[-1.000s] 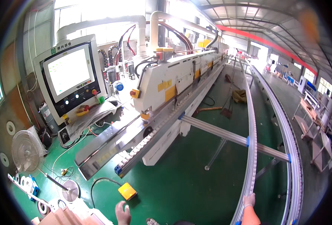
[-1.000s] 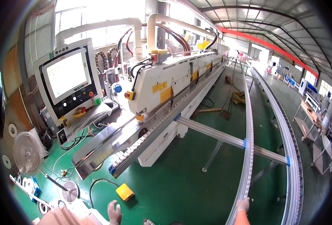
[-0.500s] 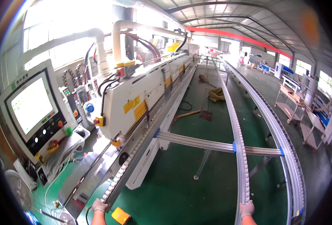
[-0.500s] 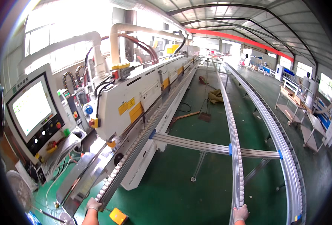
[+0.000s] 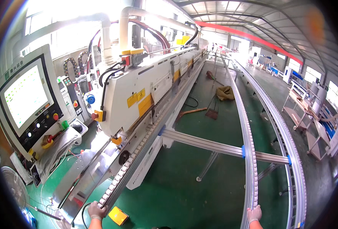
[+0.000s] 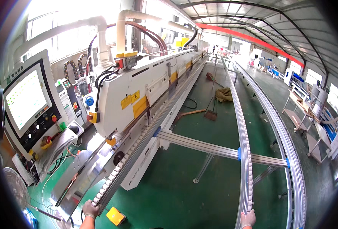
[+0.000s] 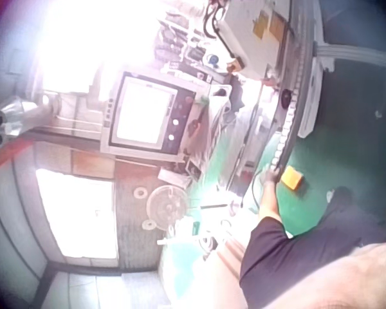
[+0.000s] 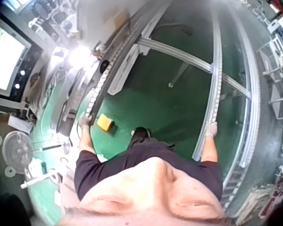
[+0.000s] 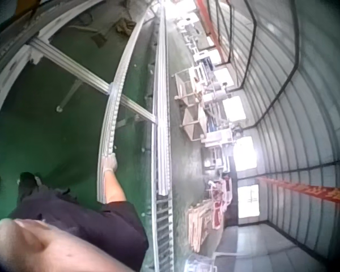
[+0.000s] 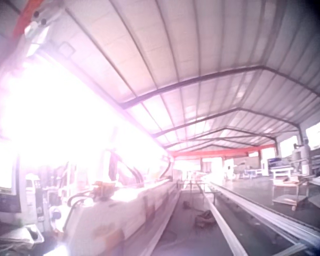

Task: The person adjusts a long metal guide rail on an edge banding machine, then repeatedly picks up large wooden panels from a stack and feeds them into the machine. The panels are processed and removed from the other side.

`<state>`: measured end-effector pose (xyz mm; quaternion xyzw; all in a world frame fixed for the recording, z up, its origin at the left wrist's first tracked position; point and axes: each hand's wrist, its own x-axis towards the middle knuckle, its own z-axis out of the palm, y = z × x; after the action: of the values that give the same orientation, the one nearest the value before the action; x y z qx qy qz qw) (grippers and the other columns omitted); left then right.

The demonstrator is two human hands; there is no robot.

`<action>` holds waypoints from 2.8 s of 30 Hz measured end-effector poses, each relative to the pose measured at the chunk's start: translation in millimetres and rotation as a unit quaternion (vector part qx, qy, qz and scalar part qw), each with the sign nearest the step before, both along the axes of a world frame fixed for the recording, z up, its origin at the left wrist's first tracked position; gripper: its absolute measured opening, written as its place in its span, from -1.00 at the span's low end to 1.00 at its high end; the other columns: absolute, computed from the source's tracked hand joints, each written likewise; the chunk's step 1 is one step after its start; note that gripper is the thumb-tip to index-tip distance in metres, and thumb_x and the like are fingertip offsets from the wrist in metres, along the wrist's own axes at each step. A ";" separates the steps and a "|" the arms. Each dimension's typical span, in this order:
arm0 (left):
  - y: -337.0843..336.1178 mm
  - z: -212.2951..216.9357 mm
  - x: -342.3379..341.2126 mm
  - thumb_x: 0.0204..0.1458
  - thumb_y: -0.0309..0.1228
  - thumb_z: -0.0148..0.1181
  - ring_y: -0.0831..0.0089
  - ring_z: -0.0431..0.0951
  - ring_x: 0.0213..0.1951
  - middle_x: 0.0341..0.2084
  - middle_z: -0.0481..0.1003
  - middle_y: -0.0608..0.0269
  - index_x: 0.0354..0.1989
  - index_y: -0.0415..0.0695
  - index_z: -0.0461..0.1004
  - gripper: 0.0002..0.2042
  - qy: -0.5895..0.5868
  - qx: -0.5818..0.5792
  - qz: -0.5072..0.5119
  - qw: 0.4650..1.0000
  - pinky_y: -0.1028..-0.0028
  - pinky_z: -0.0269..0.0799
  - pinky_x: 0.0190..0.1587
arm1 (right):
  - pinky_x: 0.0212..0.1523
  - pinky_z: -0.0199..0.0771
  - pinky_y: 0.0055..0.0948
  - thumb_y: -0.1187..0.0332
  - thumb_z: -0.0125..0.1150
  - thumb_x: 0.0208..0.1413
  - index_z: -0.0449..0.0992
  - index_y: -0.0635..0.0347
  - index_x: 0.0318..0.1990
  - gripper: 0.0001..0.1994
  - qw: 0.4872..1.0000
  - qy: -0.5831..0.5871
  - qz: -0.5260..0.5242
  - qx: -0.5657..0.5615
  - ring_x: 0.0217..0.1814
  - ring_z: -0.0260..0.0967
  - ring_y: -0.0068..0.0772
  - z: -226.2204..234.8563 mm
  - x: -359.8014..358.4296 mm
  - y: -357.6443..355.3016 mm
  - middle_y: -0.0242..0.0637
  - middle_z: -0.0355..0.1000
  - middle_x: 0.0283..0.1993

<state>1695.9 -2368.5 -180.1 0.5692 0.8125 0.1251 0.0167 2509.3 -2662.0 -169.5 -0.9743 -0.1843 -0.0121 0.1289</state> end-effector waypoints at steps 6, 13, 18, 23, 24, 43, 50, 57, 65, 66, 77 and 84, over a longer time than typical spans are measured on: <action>-1.0 6.4 0.5 -0.29 0.16 0.49 -0.05 0.61 -0.25 -0.35 0.57 0.01 -0.38 -0.12 0.48 -0.42 0.015 -0.018 0.000 1.000 0.06 0.53 -0.17 | 0.07 0.51 0.03 0.16 0.56 -0.13 0.45 0.33 -0.06 -0.44 1.000 0.000 0.001 0.013 0.02 0.52 0.25 -11.5 4.9 0.6 0.14 0.56 -0.10; -4.7 7.7 -4.2 -0.29 0.13 0.49 -0.06 0.60 -0.24 -0.35 0.56 0.00 -0.37 -0.12 0.48 -0.43 0.008 -0.022 0.007 1.000 0.05 0.52 -0.17 | 0.06 0.49 0.08 0.17 0.54 -0.13 0.44 0.34 -0.09 -0.46 1.000 0.004 -0.007 0.001 0.00 0.51 0.29 10.9 -12.5 14.9 0.17 0.55 -0.12; -3.2 11.7 1.7 -0.28 0.12 0.49 -0.08 0.60 -0.25 -0.37 0.57 -0.02 -0.37 -0.13 0.48 -0.44 -0.001 -0.023 0.009 1.000 0.04 0.52 -0.18 | 0.05 0.49 0.08 0.20 0.55 -0.13 0.43 0.34 -0.11 -0.47 1.000 -0.003 0.018 0.023 0.00 0.50 0.30 -1.1 -0.3 6.1 0.18 0.54 -0.13; -5.4 16.7 6.2 -0.27 0.10 0.49 -0.08 0.60 -0.25 -0.37 0.56 -0.02 -0.37 -0.13 0.48 -0.45 -0.003 -0.016 0.009 1.000 0.05 0.51 -0.17 | 0.01 0.54 0.04 0.17 0.58 -0.14 0.42 0.30 -0.13 -0.47 1.000 0.002 0.007 0.009 -0.03 0.54 0.23 -3.8 1.9 3.8 0.11 0.56 -0.14; -4.9 13.0 4.0 -0.27 0.10 0.49 -0.08 0.60 -0.25 -0.37 0.56 -0.02 -0.37 -0.13 0.48 -0.46 0.000 -0.011 0.007 1.000 0.05 0.51 -0.16 | 0.01 0.54 0.05 0.17 0.59 -0.14 0.42 0.29 -0.13 -0.46 1.000 0.003 0.001 0.001 -0.02 0.54 0.23 -9.3 6.0 2.5 0.10 0.56 -0.14; 15.5 8.0 -17.8 -0.27 0.27 0.44 -0.08 0.65 -0.17 -0.34 0.62 -0.12 -0.31 -0.20 0.54 -0.31 -0.018 -0.130 -0.043 0.990 0.08 0.56 -0.09 | 0.02 0.58 -0.03 0.19 0.53 -0.08 0.39 0.25 -0.04 -0.47 0.997 0.025 -0.068 -0.031 0.00 0.58 0.08 -1.9 3.5 21.0 0.00 0.57 -0.08; 79.5 -29.1 13.3 -0.13 0.44 0.24 -0.01 0.67 -0.07 -0.15 0.65 -0.06 0.01 -0.06 0.57 -0.20 0.101 -0.083 -0.069 0.989 0.09 0.57 -0.05 | 0.01 0.61 -0.06 0.16 0.52 -0.06 0.39 0.23 -0.04 -0.47 0.997 0.028 -0.069 -0.028 0.00 0.59 0.06 2.8 -1.8 32.8 -0.01 0.56 -0.08; 64.0 45.2 77.8 -0.29 0.22 0.45 -0.01 0.67 -0.22 -0.36 0.62 -0.04 -0.33 -0.14 0.53 -0.37 0.080 -0.036 0.021 0.996 0.09 0.58 -0.14 | -0.02 0.62 -0.08 0.07 0.58 -0.13 0.42 0.19 -0.07 -0.42 0.993 0.015 -0.096 -0.068 -0.04 0.61 0.04 21.5 -7.4 47.9 -0.06 0.58 -0.11; 77.5 8.7 71.2 -0.33 0.14 0.49 -0.05 0.63 -0.27 -0.40 0.56 -0.01 -0.37 -0.12 0.47 -0.41 0.088 0.023 0.013 0.996 0.05 0.54 -0.19 | -0.03 0.61 -0.04 0.02 0.60 -0.17 0.41 0.25 -0.08 -0.36 0.996 -0.013 -0.069 -0.056 -0.06 0.60 0.07 12.8 3.3 44.3 0.01 0.57 -0.12; 77.9 1.1 65.7 -0.35 0.13 0.51 -0.06 0.62 -0.27 -0.39 0.55 0.00 -0.36 -0.11 0.46 -0.41 0.084 0.026 0.016 0.996 0.05 0.54 -0.18 | -0.02 0.60 -0.04 0.04 0.60 -0.17 0.41 0.25 -0.08 -0.37 0.997 -0.011 -0.061 -0.051 -0.05 0.59 0.08 24.9 -4.2 49.9 0.01 0.57 -0.12; 85.9 -55.4 36.6 -0.50 -0.10 0.58 -0.03 0.50 -0.19 -0.34 0.47 0.03 -0.33 -0.12 0.40 -0.42 0.043 0.064 0.033 0.996 0.10 0.41 -0.10 | -0.19 0.68 0.07 0.17 0.18 0.17 0.62 0.17 -0.23 -0.73 0.997 -0.016 0.011 -0.072 -0.15 0.64 0.13 38.0 -21.8 42.2 0.05 0.62 -0.20; 76.9 -55.7 33.6 -0.44 -0.05 0.55 0.00 0.48 -0.16 -0.30 0.46 0.02 -0.31 -0.12 0.39 -0.41 0.036 0.023 0.059 0.997 0.11 0.39 -0.06 | -0.18 0.66 0.08 0.08 0.23 0.12 0.61 0.16 -0.22 -0.68 0.997 -0.003 0.004 -0.082 -0.15 0.64 0.15 51.6 -29.9 59.5 0.02 0.64 -0.23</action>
<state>1729.5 -2291.6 -235.8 0.5250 0.8414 0.1240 -0.0334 2479.4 -2602.5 -117.9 -0.9808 -0.1887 0.0003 0.0484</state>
